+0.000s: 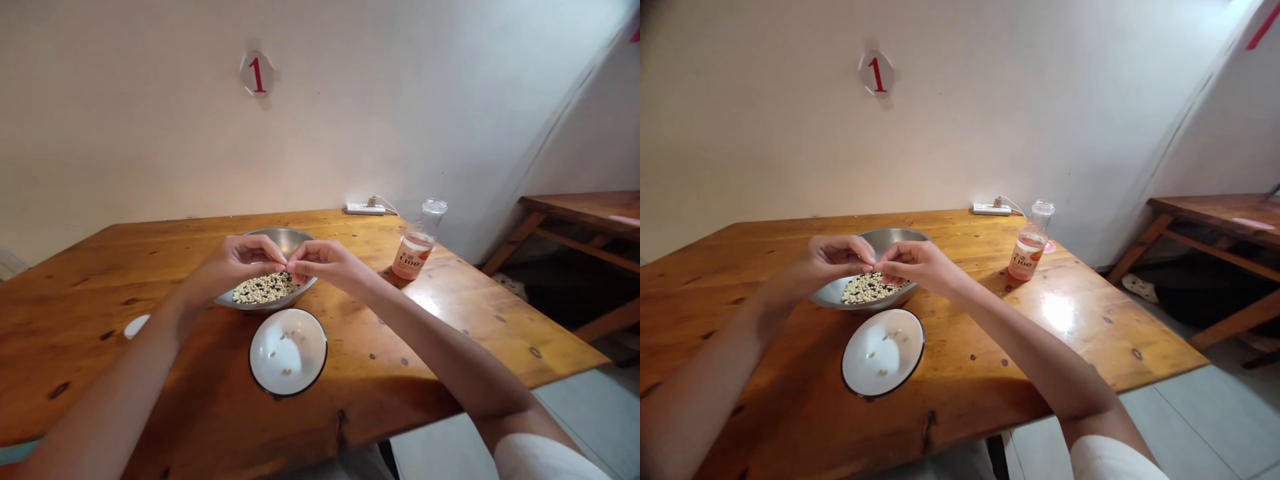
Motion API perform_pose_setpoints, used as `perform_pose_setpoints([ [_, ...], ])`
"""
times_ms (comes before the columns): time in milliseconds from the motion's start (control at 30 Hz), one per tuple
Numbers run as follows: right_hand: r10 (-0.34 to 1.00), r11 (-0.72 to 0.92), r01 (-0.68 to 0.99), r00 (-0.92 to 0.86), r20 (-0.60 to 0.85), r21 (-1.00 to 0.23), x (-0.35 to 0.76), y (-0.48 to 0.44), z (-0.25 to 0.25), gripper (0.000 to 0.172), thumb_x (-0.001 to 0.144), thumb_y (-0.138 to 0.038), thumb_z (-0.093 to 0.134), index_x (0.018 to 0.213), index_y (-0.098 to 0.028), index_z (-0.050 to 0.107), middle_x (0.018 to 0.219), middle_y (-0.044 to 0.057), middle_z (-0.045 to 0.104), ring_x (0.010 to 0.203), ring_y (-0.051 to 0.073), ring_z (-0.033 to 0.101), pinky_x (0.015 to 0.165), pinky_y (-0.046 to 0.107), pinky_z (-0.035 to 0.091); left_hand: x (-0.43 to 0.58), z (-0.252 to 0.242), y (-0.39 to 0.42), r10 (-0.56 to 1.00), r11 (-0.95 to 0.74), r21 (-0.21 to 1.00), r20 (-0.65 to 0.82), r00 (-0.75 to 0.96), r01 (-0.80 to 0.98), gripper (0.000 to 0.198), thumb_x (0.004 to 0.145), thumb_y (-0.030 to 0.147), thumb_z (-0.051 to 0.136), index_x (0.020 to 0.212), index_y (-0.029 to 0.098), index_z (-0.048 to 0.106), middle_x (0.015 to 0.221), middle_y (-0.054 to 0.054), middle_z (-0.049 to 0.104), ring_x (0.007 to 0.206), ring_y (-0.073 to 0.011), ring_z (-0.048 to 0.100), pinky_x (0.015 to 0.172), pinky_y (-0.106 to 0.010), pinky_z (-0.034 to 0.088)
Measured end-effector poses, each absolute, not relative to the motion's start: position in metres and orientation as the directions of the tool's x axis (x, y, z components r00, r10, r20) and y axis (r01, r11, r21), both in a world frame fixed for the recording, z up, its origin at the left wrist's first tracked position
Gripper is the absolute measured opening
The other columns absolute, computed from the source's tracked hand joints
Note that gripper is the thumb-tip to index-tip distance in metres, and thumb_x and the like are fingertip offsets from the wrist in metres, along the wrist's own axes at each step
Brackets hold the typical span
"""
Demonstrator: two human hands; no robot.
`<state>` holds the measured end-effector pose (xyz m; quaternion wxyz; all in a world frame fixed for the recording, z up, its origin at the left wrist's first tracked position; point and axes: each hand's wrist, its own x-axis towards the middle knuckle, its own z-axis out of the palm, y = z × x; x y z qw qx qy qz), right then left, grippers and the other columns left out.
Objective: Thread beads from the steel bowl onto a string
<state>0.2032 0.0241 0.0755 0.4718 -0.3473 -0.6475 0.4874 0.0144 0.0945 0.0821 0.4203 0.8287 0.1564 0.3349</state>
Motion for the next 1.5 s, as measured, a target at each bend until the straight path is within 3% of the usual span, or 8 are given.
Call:
perform_pose_setpoints([
  [300,0.899,0.328,-0.023,-0.300,0.320,-0.944,0.203,0.024,0.074,0.018,0.077,-0.030,0.067,0.073,-0.016,0.057,0.066,-0.002,0.061,0.060,0.007,0.053,0.060,0.022,0.044,0.016,0.080,0.097,0.588,-0.546,0.825,0.502,0.634,-0.146,0.021,0.069,0.018,0.075,0.086,0.021,0.064,0.076,0.002,0.062,0.069,-0.0079,0.061,0.063,-0.016,0.053],
  [533,0.893,0.346,-0.113,-0.264,0.364,-0.931,0.200,0.024,0.073,0.018,0.076,-0.023,0.066,0.068,-0.017,0.052,0.090,0.003,0.065,0.078,0.009,0.060,0.074,0.024,0.048,0.018,0.081,0.096,0.549,-0.527,0.809,0.558,0.622,-0.261,0.031,0.067,0.011,0.075,0.094,0.022,0.063,0.074,0.004,0.060,0.069,-0.0065,0.061,0.066,-0.015,0.053],
  [800,0.867,0.354,-0.182,-0.305,0.395,-0.917,0.202,0.022,0.072,0.020,0.078,-0.026,0.066,0.068,-0.017,0.051,0.101,0.006,0.066,0.092,0.014,0.063,0.091,0.034,0.048,0.017,0.081,0.096,0.543,-0.553,0.787,0.589,0.598,-0.273,0.037,0.064,0.012,0.078,0.096,0.022,0.061,0.083,0.002,0.060,0.075,-0.0065,0.059,0.068,-0.014,0.052],
  [1267,0.848,0.388,-0.138,-0.333,0.412,-0.911,0.200,0.015,0.076,0.015,0.079,-0.018,0.060,0.069,-0.017,0.050,0.100,0.006,0.065,0.093,0.014,0.062,0.089,0.034,0.048,0.019,0.088,0.087,0.550,-0.569,0.789,0.574,0.607,-0.231,0.030,0.061,0.016,0.079,0.083,0.018,0.058,0.075,0.004,0.057,0.069,-0.0071,0.057,0.064,-0.017,0.052],
  [1500,0.875,0.357,-0.132,-0.300,0.381,-0.925,0.198,0.016,0.074,0.018,0.077,-0.020,0.062,0.066,-0.017,0.049,0.094,0.005,0.066,0.088,0.014,0.064,0.086,0.034,0.050,0.018,0.087,0.086,0.545,-0.588,0.786,0.559,0.625,-0.191,0.032,0.062,0.018,0.079,0.086,0.018,0.058,0.078,0.002,0.059,0.073,-0.0085,0.059,0.068,-0.019,0.054],
])
